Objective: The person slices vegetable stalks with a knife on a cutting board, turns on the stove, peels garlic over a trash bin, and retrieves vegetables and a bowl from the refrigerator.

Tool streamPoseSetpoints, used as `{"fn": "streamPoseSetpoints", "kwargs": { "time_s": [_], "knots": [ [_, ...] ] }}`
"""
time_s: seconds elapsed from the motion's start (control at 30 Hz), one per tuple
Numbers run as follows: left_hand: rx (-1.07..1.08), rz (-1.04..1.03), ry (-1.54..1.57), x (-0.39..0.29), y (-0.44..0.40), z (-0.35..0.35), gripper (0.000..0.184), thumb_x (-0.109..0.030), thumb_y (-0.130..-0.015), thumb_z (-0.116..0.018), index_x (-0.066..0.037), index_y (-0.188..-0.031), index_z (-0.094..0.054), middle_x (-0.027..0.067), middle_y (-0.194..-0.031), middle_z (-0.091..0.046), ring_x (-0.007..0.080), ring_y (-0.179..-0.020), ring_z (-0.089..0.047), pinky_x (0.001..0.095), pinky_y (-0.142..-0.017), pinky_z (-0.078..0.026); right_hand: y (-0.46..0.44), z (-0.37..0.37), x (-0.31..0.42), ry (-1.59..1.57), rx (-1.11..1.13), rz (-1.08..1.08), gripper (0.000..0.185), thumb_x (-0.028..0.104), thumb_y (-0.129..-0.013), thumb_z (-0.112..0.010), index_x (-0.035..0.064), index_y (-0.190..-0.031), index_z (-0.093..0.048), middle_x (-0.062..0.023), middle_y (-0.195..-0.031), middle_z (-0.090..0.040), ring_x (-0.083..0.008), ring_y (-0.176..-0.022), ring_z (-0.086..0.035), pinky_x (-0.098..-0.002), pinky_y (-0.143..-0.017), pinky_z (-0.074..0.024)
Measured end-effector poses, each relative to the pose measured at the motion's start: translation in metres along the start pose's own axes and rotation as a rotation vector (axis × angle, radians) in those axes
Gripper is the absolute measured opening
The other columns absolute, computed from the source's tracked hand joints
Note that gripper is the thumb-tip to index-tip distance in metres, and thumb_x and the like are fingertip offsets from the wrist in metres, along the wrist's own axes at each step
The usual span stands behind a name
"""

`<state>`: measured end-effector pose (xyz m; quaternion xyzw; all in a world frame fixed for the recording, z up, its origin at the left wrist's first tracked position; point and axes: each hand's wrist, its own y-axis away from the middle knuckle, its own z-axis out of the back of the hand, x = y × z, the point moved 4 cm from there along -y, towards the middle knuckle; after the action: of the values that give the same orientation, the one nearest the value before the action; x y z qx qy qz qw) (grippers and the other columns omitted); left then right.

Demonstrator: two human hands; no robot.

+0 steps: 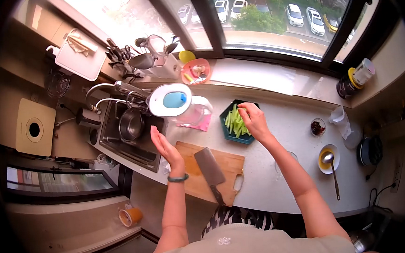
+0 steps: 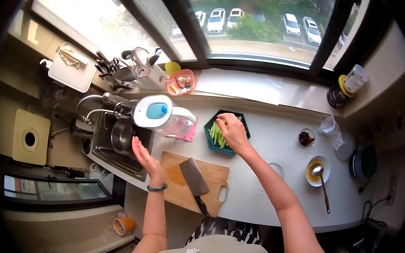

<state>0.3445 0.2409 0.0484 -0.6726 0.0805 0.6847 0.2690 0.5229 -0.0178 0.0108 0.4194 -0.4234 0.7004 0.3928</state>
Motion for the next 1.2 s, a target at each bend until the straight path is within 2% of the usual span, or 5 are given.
{"fn": "streamPoseSetpoints", "kwargs": {
  "time_s": [0.27, 0.7, 0.9, 1.0, 1.2],
  "knots": [
    [0.141, 0.590, 0.283, 0.143, -0.166, 0.023, 0.086, -0.071, -0.092, -0.032, -0.013, -0.154, -0.017, 0.0120, -0.160, -0.017, 0.0270, -0.148, -0.013, 0.0486, -0.117, 0.000, -0.043, -0.123, -0.022, -0.097, -0.189, -0.210, 0.039, 0.033, -0.100, -0.048, -0.0004, -0.114, -0.063, -0.0161, -0.110, -0.066, -0.0257, -0.106, -0.061, -0.0334, -0.094, -0.0449],
    [0.315, 0.604, 0.311, 0.164, -0.168, 0.026, 0.082, -0.067, -0.096, -0.025, -0.008, -0.152, -0.019, 0.0163, -0.158, -0.020, 0.0284, -0.147, -0.015, 0.0458, -0.118, -0.005, -0.044, 0.063, -0.174, 1.097, -0.223, -0.433, 0.072, 0.061, -0.095, -0.036, 0.0084, -0.144, -0.038, -0.0098, -0.154, -0.030, -0.0353, -0.146, -0.015, -0.0652, -0.112, -0.0088],
    [0.441, 0.517, 0.469, 0.169, -0.181, 0.008, 0.079, -0.063, -0.098, -0.024, -0.003, -0.150, -0.025, 0.0107, -0.154, -0.029, 0.0254, -0.141, -0.029, 0.0398, -0.116, -0.022, -0.053, 0.044, -0.153, 1.053, -0.312, -0.292, 0.069, 0.059, -0.095, -0.039, 0.0079, -0.143, -0.040, -0.0140, -0.154, -0.030, -0.0357, -0.144, -0.019, -0.0650, -0.111, -0.0151],
    [0.475, 0.502, 0.540, 0.159, -0.179, -0.003, 0.079, -0.062, -0.098, -0.022, -0.001, -0.147, -0.029, 0.0096, -0.152, -0.034, 0.0234, -0.139, -0.032, 0.0379, -0.115, -0.023, -0.054, -0.033, -0.076, 0.469, -0.352, 0.007, 0.057, 0.049, -0.101, -0.037, -0.0008, -0.113, -0.062, -0.0194, -0.112, -0.063, -0.0347, -0.110, -0.055, -0.0416, -0.098, -0.0399],
    [0.507, 0.516, 0.570, 0.142, -0.174, -0.006, 0.077, -0.063, -0.098, -0.027, -0.003, -0.146, -0.033, 0.0059, -0.150, -0.037, 0.0222, -0.138, -0.033, 0.0369, -0.114, -0.024, -0.045, -0.167, -0.036, -0.297, -0.196, -0.347, 0.059, 0.049, -0.102, -0.038, -0.0028, -0.088, -0.062, -0.0050, -0.077, -0.060, -0.0137, -0.077, -0.052, -0.0291, -0.072, -0.0417]
  ]
}}
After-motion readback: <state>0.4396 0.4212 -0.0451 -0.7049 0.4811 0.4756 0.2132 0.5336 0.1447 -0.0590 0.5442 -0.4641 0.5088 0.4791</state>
